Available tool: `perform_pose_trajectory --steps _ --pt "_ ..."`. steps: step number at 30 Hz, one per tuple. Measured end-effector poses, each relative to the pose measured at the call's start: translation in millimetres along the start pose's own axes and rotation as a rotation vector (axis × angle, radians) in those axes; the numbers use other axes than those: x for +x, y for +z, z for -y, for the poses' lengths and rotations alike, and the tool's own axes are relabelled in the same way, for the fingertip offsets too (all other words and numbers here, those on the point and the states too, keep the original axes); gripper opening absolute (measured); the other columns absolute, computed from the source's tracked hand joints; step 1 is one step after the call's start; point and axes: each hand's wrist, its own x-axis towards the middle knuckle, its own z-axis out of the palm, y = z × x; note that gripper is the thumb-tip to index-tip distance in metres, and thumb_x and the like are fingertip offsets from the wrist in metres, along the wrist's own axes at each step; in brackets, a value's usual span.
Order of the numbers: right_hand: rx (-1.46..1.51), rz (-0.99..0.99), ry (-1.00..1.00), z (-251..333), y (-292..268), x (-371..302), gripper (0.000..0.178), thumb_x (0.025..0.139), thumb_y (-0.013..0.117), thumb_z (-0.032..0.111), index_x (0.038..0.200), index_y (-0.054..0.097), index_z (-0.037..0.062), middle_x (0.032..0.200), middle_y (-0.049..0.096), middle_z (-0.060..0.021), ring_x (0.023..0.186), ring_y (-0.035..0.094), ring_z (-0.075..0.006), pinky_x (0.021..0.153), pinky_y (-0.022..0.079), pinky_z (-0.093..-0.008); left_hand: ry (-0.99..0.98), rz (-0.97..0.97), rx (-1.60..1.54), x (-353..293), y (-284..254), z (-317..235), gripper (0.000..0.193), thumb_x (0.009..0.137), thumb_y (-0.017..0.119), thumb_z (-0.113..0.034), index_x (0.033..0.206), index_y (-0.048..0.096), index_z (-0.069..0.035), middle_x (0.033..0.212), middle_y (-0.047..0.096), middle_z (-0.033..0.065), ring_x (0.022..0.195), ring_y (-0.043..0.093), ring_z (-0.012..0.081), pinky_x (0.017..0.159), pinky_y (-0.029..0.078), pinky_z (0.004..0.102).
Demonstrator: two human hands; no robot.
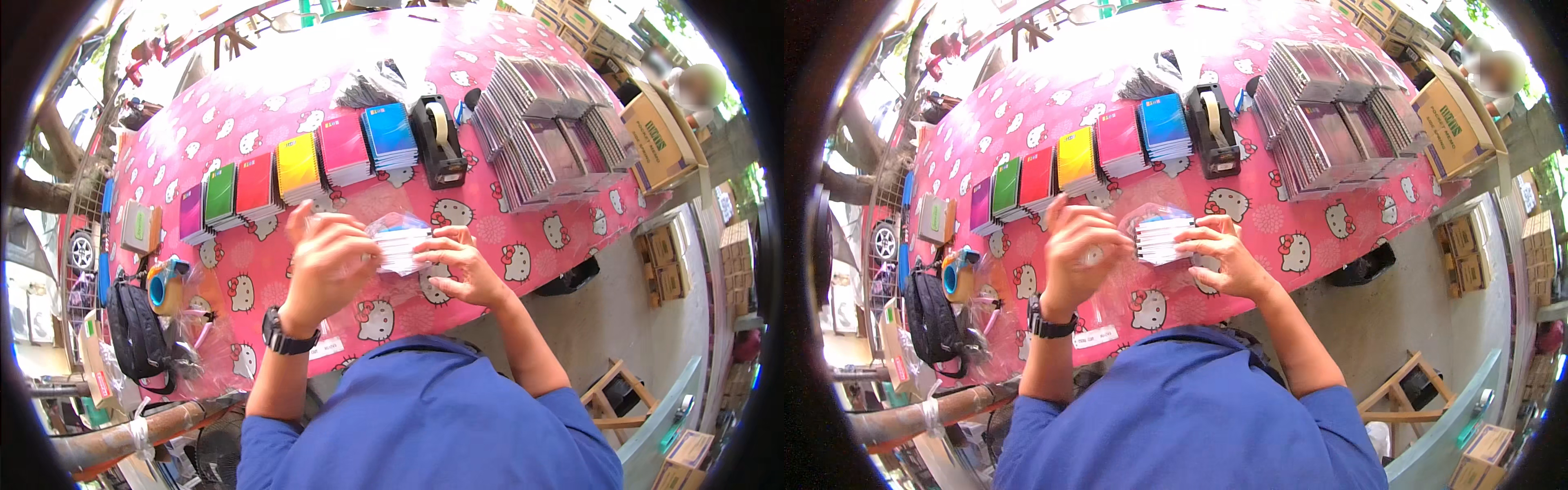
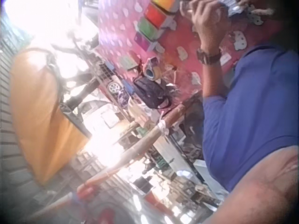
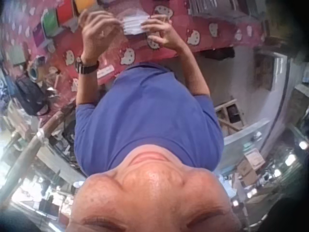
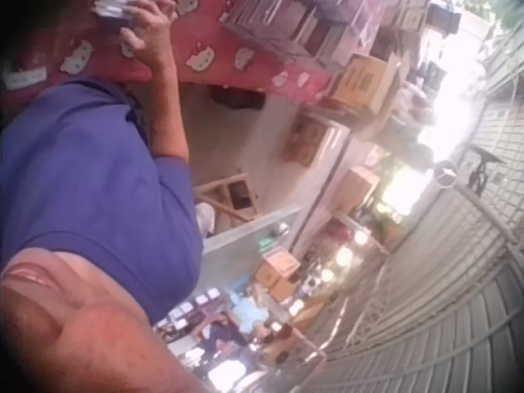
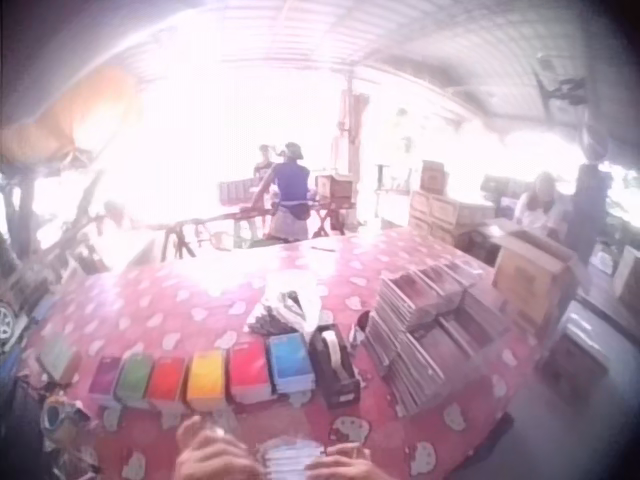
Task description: The person organizes colorful notebooks into stacks by color, places a transparent plastic sleeve over a stack, and secures the packaging using a tape dispenser.
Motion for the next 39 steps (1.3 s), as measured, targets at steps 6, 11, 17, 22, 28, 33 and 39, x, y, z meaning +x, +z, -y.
perform_pose_trajectory --steps 6,11,17,22,28,33,39 --pt "-0.163 0.074 -0.089 -8 7 3 0.061 0.058 0.065 0.009 0.117 0.062 0.0227 0.138 0.046 0.0016 0.133 0.024 -0.0295 0.107 0.017 -0.0439 -0.146 0.166 -0.012 -75 43 39 0.049 0.069 0.06 -0.006 0.118 0.057 -0.009 0.128 0.053 0.0072 0.122 0.042 0.0295 0.102 0.027 0.0435" --pt "-0.173 0.168 -0.081 -13 7 6 0.063 0.059 0.07 0.014 0.119 0.06 0.0306 0.143 0.037 0.0023 0.136 0.02 -0.0344 0.107 0.015 -0.0486 -0.165 0.339 -0.011 -76 50 38 0.063 0.067 0.063 -0.008 0.128 0.05 -0.019 0.14 0.04 0.0025 0.134 0.023 0.034 0.107 0.018 0.0479" --pt "-0.228 0.248 -0.149 -21 10 15 0.07 0.056 0.069 0.017 0.121 0.055 0.0395 0.149 0.025 0.0029 0.136 0.012 -0.0435 0.102 0.016 -0.0624 -0.047 0.438 0.033 -61 50 50 0.063 0.068 0.07 -0.021 0.128 0.051 -0.023 0.138 0.042 0.0023 0.138 0.016 0.0356 0.109 0.012 0.0518" --pt "-0.289 0.184 -0.23 -24 16 15 0.075 0.056 0.073 0.02 0.125 0.052 0.0399 0.151 0.019 -0.0023 0.136 0.012 -0.0447 0.101 0.019 -0.0634 -0.059 0.418 -0.088 -57 46 50 0.06 0.067 0.07 -0.024 0.125 0.054 -0.017 0.135 0.045 0.005 0.136 0.02 0.0385 0.109 0.012 0.0523" --pt "-0.195 0.339 -0.048 -17 14 16 0.072 0.054 0.072 0.017 0.122 0.056 0.0332 0.153 0.012 -0.0025 0.137 0.002 -0.0448 0.101 0.012 -0.0668 0.011 0.423 -0.038 -51 71 48 0.057 0.064 0.072 -0.024 0.119 0.058 -0.019 0.135 0.046 0.0029 0.135 0.021 0.0405 0.108 0.011 0.0559" --pt "0.19 0.269 -0.161 -33 -11 45 0.047 0.058 0.069 0.019 0.105 0.068 0.0178 0.142 0.037 -0.0099 0.135 0.018 -0.0393 0.107 0.016 -0.0558 0.002 0.444 -0.025 -51 70 49 0.057 0.064 0.073 -0.025 0.119 0.059 -0.02 0.133 0.048 0.0019 0.133 0.026 0.0397 0.107 0.014 0.0571" --pt "-0.196 -0.746 0.352 -124 -53 104 0.028 0.076 0.063 0.027 0.089 0.067 0.0024 0.101 0.062 -0.0138 0.097 0.055 -0.0317 0.088 0.043 -0.0393 0.019 0.422 -0.038 -48 72 47 0.056 0.066 0.07 -0.023 0.121 0.057 -0.022 0.132 0.048 0.0033 0.127 0.035 0.0382 0.103 0.024 0.0576"
